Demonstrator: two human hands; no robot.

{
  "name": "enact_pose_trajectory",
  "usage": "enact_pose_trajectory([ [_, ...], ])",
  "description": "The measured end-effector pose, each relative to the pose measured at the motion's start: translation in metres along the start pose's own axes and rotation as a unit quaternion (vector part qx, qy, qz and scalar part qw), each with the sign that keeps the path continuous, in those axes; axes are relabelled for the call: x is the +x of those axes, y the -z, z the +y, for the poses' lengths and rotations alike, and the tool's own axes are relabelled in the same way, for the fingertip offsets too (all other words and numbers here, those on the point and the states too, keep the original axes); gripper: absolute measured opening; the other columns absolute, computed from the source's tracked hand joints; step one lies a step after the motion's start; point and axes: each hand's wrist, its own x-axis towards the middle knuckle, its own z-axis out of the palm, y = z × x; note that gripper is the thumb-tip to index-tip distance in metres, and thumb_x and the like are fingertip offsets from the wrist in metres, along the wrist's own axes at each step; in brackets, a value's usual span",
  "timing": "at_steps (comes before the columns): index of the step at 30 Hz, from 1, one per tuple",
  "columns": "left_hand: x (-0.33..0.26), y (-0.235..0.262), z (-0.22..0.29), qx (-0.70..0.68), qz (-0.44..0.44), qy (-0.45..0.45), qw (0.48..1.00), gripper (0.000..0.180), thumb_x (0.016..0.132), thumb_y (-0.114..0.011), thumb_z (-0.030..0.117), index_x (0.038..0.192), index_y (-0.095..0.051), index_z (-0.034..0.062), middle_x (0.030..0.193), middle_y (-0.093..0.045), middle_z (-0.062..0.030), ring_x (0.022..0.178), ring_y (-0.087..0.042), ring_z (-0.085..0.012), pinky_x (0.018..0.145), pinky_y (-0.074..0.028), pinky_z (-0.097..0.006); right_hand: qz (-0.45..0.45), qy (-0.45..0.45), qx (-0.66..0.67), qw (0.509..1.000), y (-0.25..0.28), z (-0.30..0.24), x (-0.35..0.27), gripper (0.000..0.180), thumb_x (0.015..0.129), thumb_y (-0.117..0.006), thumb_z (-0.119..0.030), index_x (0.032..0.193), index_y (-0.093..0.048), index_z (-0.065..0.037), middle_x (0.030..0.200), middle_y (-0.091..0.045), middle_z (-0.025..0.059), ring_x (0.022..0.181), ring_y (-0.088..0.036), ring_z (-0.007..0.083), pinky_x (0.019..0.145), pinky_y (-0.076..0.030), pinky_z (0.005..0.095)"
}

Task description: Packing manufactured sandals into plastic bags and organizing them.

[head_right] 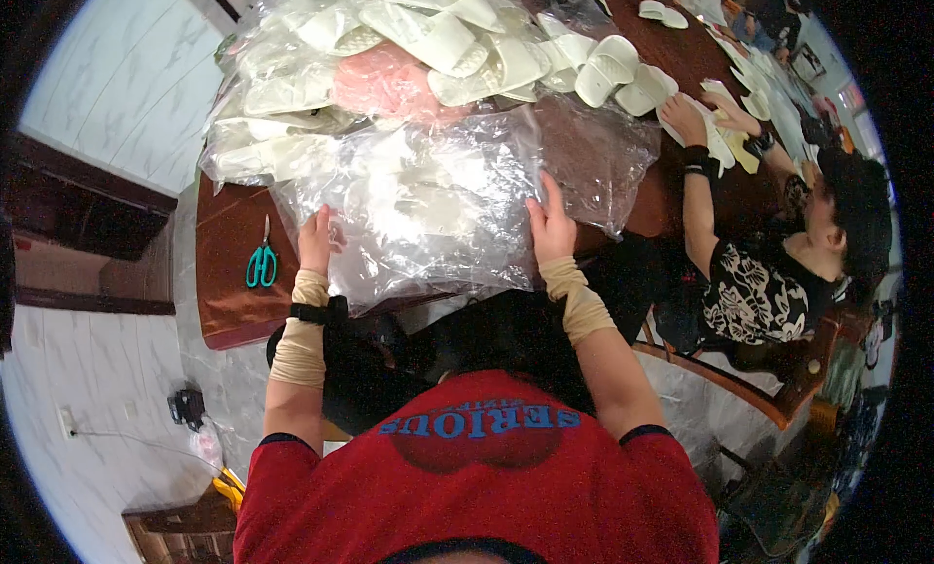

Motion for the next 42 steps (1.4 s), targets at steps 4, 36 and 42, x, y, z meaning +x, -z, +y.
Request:
enact_pose_trajectory([
  [4, 0.008, -0.002, -0.020, -0.092, 0.007, 0.019, 0.996, 0.029, 0.094, -0.051, 0.025, 0.074, -0.054, 0.0040, 0.056, -0.043, 0.0046, 0.046, -0.035, -0.0022, 0.040, -0.027, -0.018, 0.065, 0.048, -0.032, 0.996, -0.009, 0.014, 0.000, 0.044, 0.090, -0.055, -0.027, 0.131, -0.042, -0.018, 0.081, -0.062, 0.0185, 0.067, -0.062, 0.0310, 0.064, -0.048, 0.0352],
  [36, 0.006, 0.075, -0.143, -0.464, 0.038, 0.216, 0.858, 0.040, 0.092, -0.051, 0.033, 0.107, -0.058, -0.0034, 0.102, -0.062, -0.0087, 0.089, -0.060, -0.0195, 0.079, -0.047, -0.033, -0.219, 0.058, -0.028, 0.974, -0.171, -0.049, 0.048, 0.035, 0.081, -0.059, -0.023, 0.111, -0.054, -0.007, 0.105, -0.059, 0.0169, 0.094, -0.055, 0.0396, 0.082, -0.046, 0.0409],
  [42, 0.031, 0.059, -0.145, -0.469, -0.037, 0.223, 0.854, 0.049, 0.094, -0.042, 0.042, 0.121, -0.051, 0.0015, 0.110, -0.060, -0.0122, 0.099, -0.058, -0.0286, 0.085, -0.048, -0.043, -0.188, 0.092, -0.292, 0.933, -0.127, -0.071, 0.053, 0.028, 0.086, -0.054, -0.026, 0.105, -0.058, -0.006, 0.110, -0.057, 0.0172, 0.095, -0.056, 0.0360, 0.080, -0.046, 0.0430],
])
